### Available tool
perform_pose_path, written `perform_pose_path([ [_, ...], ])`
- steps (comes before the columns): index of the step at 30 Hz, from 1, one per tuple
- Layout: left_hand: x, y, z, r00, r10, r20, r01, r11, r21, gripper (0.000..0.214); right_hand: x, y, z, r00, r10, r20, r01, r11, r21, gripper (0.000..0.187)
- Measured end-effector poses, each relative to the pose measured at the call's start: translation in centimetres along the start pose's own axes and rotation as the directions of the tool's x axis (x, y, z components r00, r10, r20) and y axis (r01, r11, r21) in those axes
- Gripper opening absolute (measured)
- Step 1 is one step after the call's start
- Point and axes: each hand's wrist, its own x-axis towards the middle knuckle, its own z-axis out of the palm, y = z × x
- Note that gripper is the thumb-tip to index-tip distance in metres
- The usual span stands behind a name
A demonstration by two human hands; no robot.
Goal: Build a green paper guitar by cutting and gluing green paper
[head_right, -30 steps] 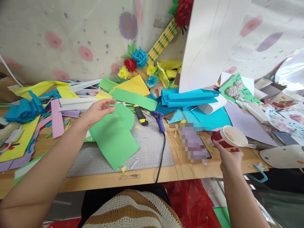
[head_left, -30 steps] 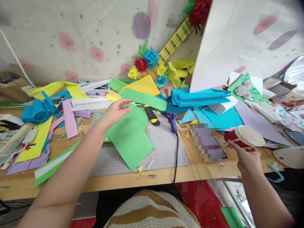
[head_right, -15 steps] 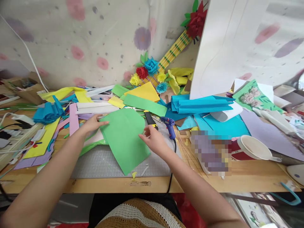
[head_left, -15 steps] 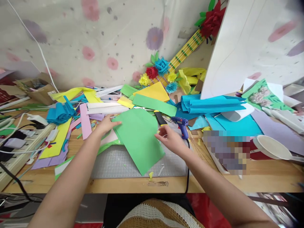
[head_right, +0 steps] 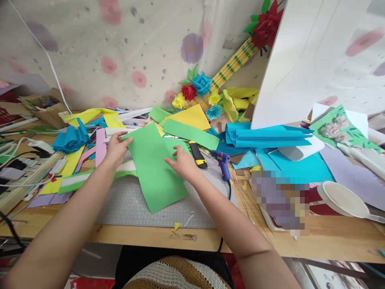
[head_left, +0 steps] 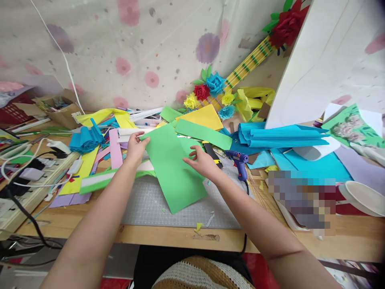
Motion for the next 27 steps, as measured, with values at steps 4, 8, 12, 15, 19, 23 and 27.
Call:
perform_pose_path([
  [4,0.0,2.0,1.3,0.992,-0.083,-0.093,0.053,0.955,-0.291,0.034,2.2,-1.1,0.7,0.996,0.043,0.075,-0.044,0.999,0.012,0.047],
  [8,-0.5,2.4,0.5,0.996,-0.087,0.001,0.083,0.95,-0.301,0.039,3.7,-0.5,0.6,0.999,-0.009,0.049,0.004,0.994,0.105,0.03],
  [12,-1.3,1.8,-3.4,0.865,-0.107,0.489,-0.041,0.959,0.281,0.077,4.4,2.0,-0.8,0.999,-0.001,0.034,-0.009,0.961,0.276,0.029],
  [15,-1.8,1.3,-5.8,0.724,-0.256,0.641,-0.322,0.696,0.642,0.097,4.3,3.7,-2.1,0.998,0.031,0.054,-0.051,0.91,0.411,0.023],
  [19,-1.7,1.5,-6.0,0.718,-0.265,0.644,-0.49,0.465,0.737,0.082,4.0,3.9,-3.1,0.997,0.068,0.036,-0.075,0.761,0.645,0.017],
  [23,-1.3,3.4,-4.4,0.561,-0.217,0.799,-0.647,0.488,0.586,0.07,3.8,2.7,-3.5,0.994,0.066,0.092,-0.114,0.553,0.825,0.011],
  [27,-1.7,4.3,-1.2,0.333,-0.128,0.934,-0.813,0.463,0.353,0.062,4.1,1.5,-3.1,0.994,0.076,0.084,-0.109,0.453,0.885,0.009],
])
